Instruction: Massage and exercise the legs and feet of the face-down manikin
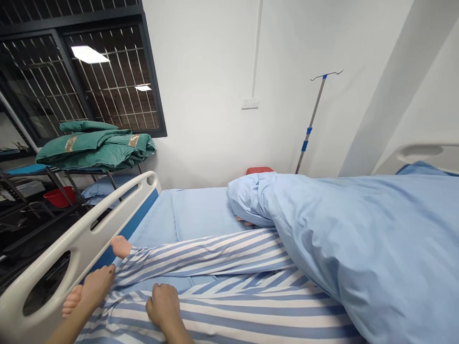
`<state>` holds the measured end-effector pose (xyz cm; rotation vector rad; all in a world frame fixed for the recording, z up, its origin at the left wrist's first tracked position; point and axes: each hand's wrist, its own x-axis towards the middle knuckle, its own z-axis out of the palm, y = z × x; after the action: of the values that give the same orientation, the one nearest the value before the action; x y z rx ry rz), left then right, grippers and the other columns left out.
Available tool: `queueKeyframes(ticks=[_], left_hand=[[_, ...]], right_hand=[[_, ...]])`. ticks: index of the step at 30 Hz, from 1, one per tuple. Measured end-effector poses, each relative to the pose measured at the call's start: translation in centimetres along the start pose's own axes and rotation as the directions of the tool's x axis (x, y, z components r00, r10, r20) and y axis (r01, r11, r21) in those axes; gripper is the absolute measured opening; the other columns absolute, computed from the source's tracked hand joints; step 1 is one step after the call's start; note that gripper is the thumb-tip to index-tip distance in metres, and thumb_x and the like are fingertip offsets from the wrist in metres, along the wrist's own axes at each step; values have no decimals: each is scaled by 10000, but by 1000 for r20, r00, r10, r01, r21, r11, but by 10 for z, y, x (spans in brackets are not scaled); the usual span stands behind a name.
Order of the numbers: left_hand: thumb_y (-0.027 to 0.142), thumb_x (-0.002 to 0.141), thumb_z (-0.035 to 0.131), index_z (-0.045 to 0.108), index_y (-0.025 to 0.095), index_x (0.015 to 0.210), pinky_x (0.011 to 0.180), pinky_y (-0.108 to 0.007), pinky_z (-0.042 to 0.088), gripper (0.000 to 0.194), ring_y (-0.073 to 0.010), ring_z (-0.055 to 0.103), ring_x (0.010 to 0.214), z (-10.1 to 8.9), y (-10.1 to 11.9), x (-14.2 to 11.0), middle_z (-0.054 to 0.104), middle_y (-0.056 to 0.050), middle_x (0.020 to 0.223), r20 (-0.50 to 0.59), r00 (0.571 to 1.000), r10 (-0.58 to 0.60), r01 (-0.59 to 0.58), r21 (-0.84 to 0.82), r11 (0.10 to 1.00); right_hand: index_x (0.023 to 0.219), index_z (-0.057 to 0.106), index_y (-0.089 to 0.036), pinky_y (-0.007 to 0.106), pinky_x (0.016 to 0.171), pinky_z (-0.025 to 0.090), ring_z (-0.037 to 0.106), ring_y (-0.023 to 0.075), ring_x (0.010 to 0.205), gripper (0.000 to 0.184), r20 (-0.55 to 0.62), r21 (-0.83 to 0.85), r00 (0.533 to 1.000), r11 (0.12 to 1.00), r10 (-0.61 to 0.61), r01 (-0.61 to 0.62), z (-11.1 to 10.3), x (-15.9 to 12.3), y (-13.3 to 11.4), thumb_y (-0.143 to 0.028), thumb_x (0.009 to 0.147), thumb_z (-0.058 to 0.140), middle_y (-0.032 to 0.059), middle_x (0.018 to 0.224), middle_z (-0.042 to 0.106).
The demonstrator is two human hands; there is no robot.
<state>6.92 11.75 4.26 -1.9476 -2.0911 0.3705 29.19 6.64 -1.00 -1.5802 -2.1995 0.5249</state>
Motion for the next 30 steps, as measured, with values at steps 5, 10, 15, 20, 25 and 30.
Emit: queueKeyframes(ticks=[5, 10, 15, 20, 25, 30], left_hand=[[234, 858, 255, 610, 131, 900, 694, -397, 446, 371, -288, 638, 815, 4, -1, 1, 672, -145, 864, 15, 1000, 26, -26, 1, 1000], [230, 812, 310, 576, 131, 1012, 754, -382, 446, 347, -271, 598, 924, 8, 25, 11, 653, -143, 953, -13, 987, 163, -164, -107, 981], [122, 702, 384, 493, 123, 1152, 948, -326, 342, 463, -215, 462, 1118, -13, 77, 43, 538, -123, 1200, -193, 896, 400, -435, -210, 875], [106, 613, 442, 336, 97, 1314, 889, -409, 358, 709, -274, 506, 1066, -3, 89, 84, 548, -163, 1197, 34, 935, 352, -345, -137, 929], [159, 533, 536, 482, 144, 1179, 859, -467, 336, 648, -318, 568, 957, 20, 79, 107, 650, -136, 1026, 200, 922, 331, -335, -12, 942], [168, 463, 565, 499, 159, 1166, 835, -485, 355, 706, -347, 557, 964, 5, 90, 112, 639, -148, 1035, 289, 902, 320, -337, 10, 941]], right_hand=[[874, 629, -170, 366, 677, 454, 626, 278, 794, 267, 0, 26, 1000, 1000, -1, 1, 5, 1, 3, -270, 744, 419, 112, 836, 675], [759, 681, -204, 244, 590, 409, 620, 202, 744, 193, 320, 219, 946, 967, 57, -132, -6, 29, 13, -256, 650, 530, 39, 776, 694], [691, 683, -191, 196, 523, 355, 550, 133, 624, 171, 401, 289, 915, 954, -47, -78, -44, 68, 43, -320, 611, 604, -22, 634, 637], [659, 680, -204, 188, 487, 357, 502, 104, 537, 119, 507, 321, 860, 938, -57, -127, -61, 77, 91, -291, 594, 630, -43, 567, 583], [685, 695, -204, 188, 454, 367, 520, 112, 511, 149, 546, 376, 838, 888, 16, -263, -38, 64, 131, -264, 586, 601, -24, 560, 608], [708, 706, -225, 211, 533, 407, 592, 157, 641, 188, 434, 322, 901, 929, 25, -181, -18, 57, 138, -239, 565, 586, -10, 655, 667]])
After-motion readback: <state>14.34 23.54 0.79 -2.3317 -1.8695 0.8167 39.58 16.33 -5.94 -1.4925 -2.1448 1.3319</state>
